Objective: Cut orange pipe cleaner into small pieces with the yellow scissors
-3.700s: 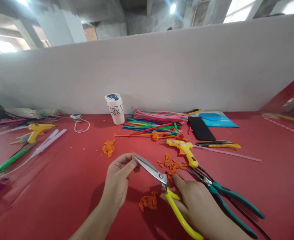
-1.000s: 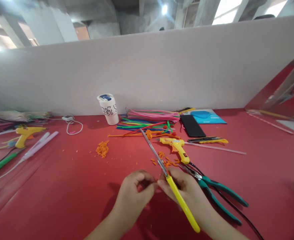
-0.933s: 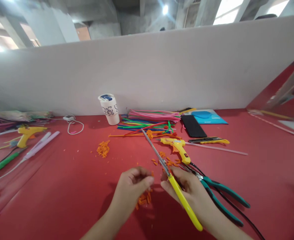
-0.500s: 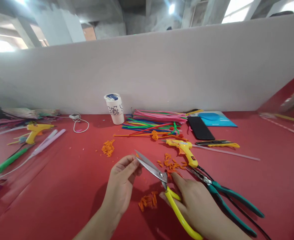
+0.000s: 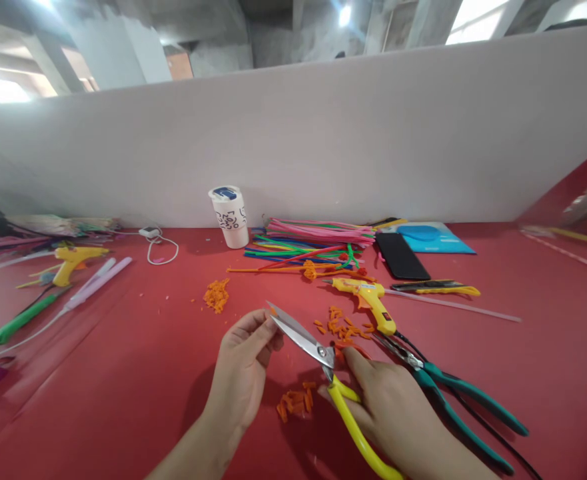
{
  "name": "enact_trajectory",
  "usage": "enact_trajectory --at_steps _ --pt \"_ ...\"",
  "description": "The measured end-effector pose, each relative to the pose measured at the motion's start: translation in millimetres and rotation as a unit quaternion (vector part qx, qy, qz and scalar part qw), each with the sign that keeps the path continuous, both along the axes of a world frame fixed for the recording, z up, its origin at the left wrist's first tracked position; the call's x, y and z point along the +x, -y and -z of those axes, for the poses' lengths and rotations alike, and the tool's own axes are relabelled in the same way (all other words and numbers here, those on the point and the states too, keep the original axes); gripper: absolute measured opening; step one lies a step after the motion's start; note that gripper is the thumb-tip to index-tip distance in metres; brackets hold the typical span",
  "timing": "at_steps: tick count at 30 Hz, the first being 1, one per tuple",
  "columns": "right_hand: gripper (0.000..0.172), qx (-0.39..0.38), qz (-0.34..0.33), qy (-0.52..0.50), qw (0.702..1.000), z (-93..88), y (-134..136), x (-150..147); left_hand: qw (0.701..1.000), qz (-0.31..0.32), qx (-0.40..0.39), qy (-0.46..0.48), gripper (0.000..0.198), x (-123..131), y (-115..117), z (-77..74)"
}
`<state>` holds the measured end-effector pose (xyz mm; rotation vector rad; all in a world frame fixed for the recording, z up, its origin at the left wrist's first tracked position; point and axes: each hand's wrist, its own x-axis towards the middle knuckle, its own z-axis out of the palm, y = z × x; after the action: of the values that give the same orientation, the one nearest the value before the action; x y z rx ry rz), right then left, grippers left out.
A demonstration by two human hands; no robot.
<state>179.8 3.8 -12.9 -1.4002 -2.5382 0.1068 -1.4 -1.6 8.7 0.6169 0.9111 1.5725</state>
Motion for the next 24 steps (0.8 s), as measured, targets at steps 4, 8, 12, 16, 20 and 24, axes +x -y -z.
enact_trajectory --at_steps 4,8,12,16,20,24 --pt "0.029 0.009 -0.001 0.009 1.000 0.0 0.0 0.2 1.000 0.003 0.003 -0.004 0.004 -0.7 0.2 1.4" --pt "0.029 -0.002 -0.008 -0.001 1.000 3.1 0.8 0.5 1.000 0.011 0.010 -0.006 0.005 -0.5 0.3 1.6" --pt "0.028 -0.011 -0.009 -0.004 1.000 4.9 1.1 1.0 1.000 0.008 0.010 -0.012 0.005 0.2 0.0 0.4" --pt "0.029 -0.020 -0.010 -0.014 1.000 2.7 1.1 0.4 1.000 0.010 0.004 -0.014 0.005 0.5 0.0 -0.8" --pt "0.029 -0.025 -0.006 -0.020 0.999 0.9 1.0 -1.1 1.000 0.006 -0.002 -0.008 0.004 0.7 0.6 -2.5" --pt "0.029 -0.049 0.002 -0.028 0.998 1.7 1.1 -1.2 1.000 0.007 -0.010 -0.007 0.003 0.1 1.1 -4.8"
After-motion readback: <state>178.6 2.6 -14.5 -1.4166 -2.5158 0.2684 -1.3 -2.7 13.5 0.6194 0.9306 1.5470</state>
